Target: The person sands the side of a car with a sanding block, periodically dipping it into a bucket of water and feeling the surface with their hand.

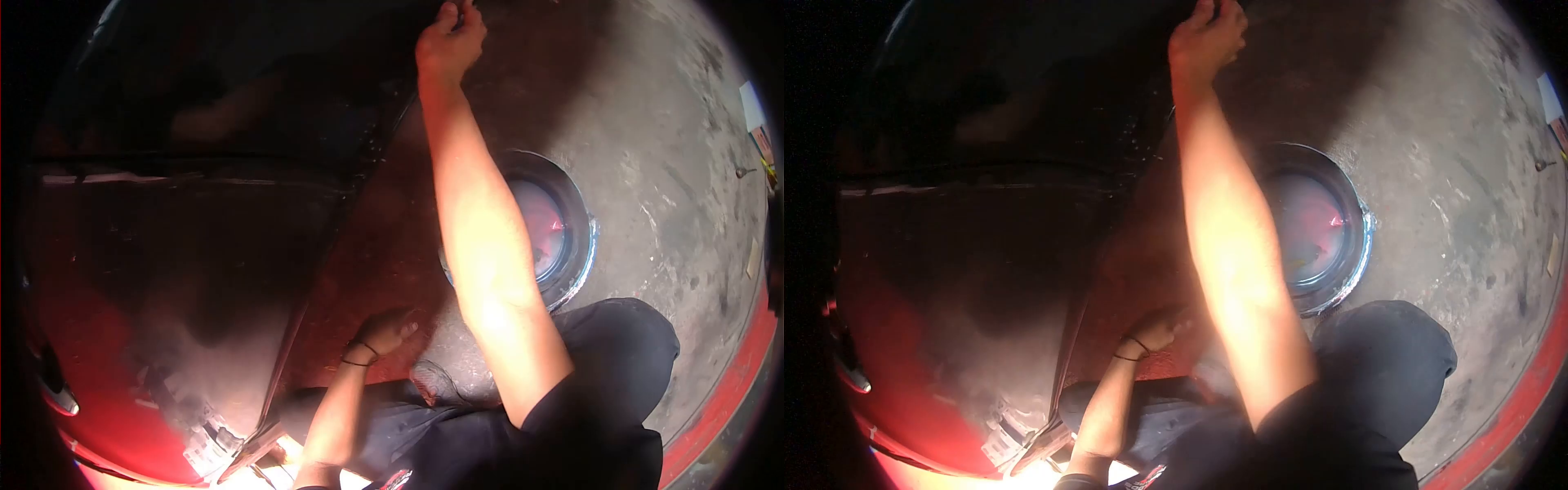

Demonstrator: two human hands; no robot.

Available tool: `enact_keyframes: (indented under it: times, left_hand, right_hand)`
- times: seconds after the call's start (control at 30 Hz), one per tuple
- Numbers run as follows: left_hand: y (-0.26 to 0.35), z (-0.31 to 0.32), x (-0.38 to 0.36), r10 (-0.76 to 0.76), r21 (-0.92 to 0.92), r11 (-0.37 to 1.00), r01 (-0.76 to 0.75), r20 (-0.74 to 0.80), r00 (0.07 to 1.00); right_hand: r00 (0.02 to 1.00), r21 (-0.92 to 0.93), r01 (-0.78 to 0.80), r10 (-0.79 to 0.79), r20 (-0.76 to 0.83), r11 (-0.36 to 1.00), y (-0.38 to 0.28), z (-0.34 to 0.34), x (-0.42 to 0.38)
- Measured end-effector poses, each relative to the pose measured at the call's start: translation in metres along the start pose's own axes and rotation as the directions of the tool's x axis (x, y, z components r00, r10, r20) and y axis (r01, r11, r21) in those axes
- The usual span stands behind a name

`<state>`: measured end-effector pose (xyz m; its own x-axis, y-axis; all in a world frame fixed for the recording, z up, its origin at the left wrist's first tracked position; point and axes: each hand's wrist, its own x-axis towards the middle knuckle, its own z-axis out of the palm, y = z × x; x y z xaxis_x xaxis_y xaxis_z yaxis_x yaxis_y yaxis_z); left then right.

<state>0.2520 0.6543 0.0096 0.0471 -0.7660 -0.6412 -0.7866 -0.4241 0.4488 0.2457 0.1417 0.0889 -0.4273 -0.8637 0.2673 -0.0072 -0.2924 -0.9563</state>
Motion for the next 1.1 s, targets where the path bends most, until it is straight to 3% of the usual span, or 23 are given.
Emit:
enact_keyframes:
  times: [0.03,0.1,0.13,0.17,0.2,0.23,0.27,0.3,0.37,0.43,0.47,0.53,0.57,0.63,0.73,0.83,0.93,1.0,1.1]
  left_hand:
    - [-0.001,0.0,0.0,0.026,0.048,0.999,-0.026,-0.005,1.0]
    - [0.0,-0.005,0.024,-0.098,0.214,0.976,0.035,0.292,0.951]
    - [-0.004,-0.004,0.035,-0.176,0.305,0.952,0.041,0.434,0.884]
    - [-0.038,0.032,0.039,-0.034,0.379,0.913,-0.153,0.444,0.896]
    - [-0.027,0.036,0.024,0.177,0.075,0.978,-0.193,0.184,0.967]
    - [-0.009,0.028,0.014,0.29,-0.208,0.926,-0.315,-0.14,0.947]
    - [0.0,0.006,0.0,0.128,-0.044,0.992,-0.122,0.189,0.974]
    - [0.044,-0.03,-0.018,0.042,-0.145,0.989,0.0,0.287,0.957]
    - [0.065,-0.046,-0.046,0.029,-0.346,0.935,0.074,0.284,0.958]
    - [0.101,-0.075,-0.072,0.154,-0.343,0.939,-0.042,0.308,0.939]
    - [0.124,-0.085,-0.09,0.208,-0.491,0.87,-0.033,0.306,0.929]
    - [0.153,-0.092,-0.121,0.354,-0.727,0.683,-0.063,0.255,0.9]
    - [0.162,-0.094,-0.135,0.443,-0.814,0.573,-0.091,0.215,0.87]
    - [0.177,-0.1,-0.142,0.577,-0.926,0.346,-0.151,0.083,0.812]
    - [0.206,-0.113,-0.135,0.676,-0.958,0.008,-0.285,-0.205,0.708]
    - [0.241,-0.13,-0.124,0.688,-0.858,-0.369,-0.358,-0.511,0.515]
    - [0.262,-0.142,-0.122,0.653,-0.742,-0.578,-0.339,-0.67,0.353]
    - [0.265,-0.144,-0.124,0.642,-0.734,-0.566,-0.374,-0.678,0.358]
    - [0.25,-0.146,-0.135,0.62,-0.819,-0.224,-0.529,-0.538,0.571]
  right_hand:
    - [0.998,-0.013,0.058,-0.057,0.011,0.998,-0.011,-0.003,-0.014]
    - [0.984,-0.036,0.179,-0.178,0.024,0.983,-0.033,-0.031,-0.076]
    - [0.979,0.0,0.195,-0.195,0.063,0.981,-0.045,-0.047,-0.124]
    - [0.976,0.017,0.198,-0.198,0.085,0.98,-0.055,-0.057,-0.148]
    - [0.974,0.034,0.199,-0.202,0.106,0.979,-0.064,-0.066,-0.172]
    - [0.975,0.033,0.191,-0.194,0.11,0.981,-0.069,-0.07,-0.176]
    - [0.976,0.028,0.177,-0.18,0.121,0.984,-0.07,-0.073,-0.18]
    - [0.983,0.022,0.159,-0.161,0.09,0.987,-0.067,-0.067,-0.16]
    - [0.987,0.027,0.156,-0.157,0.031,0.987,-0.052,-0.038,-0.081]
    - [0.995,0.015,0.091,-0.092,0.046,0.996,-0.045,-0.024,-0.043]
    - [0.997,0.008,0.059,-0.059,0.05,0.998,-0.046,-0.02,-0.031]
    - [0.978,0.038,0.192,-0.195,0.071,0.981,-0.041,-0.032,-0.06]
    - [0.965,0.053,0.248,-0.252,0.08,0.967,-0.04,-0.041,-0.083]
    - [0.971,0.115,0.213,-0.224,0.088,0.97,-0.052,-0.057,-0.13]
    - [0.976,0.135,0.167,-0.183,0.116,0.977,-0.057,-0.06,-0.14]
    - [0.964,0.11,0.213,-0.228,0.14,0.971,-0.054,-0.063,-0.138]
    - [0.956,0.108,0.241,-0.255,0.147,0.965,-0.056,-0.067,-0.139]
    - [0.953,0.119,0.251,-0.266,0.143,0.961,-0.052,-0.067,-0.139]
    - [0.937,0.122,0.315,-0.328,0.118,0.941,-0.049,-0.065,-0.136]
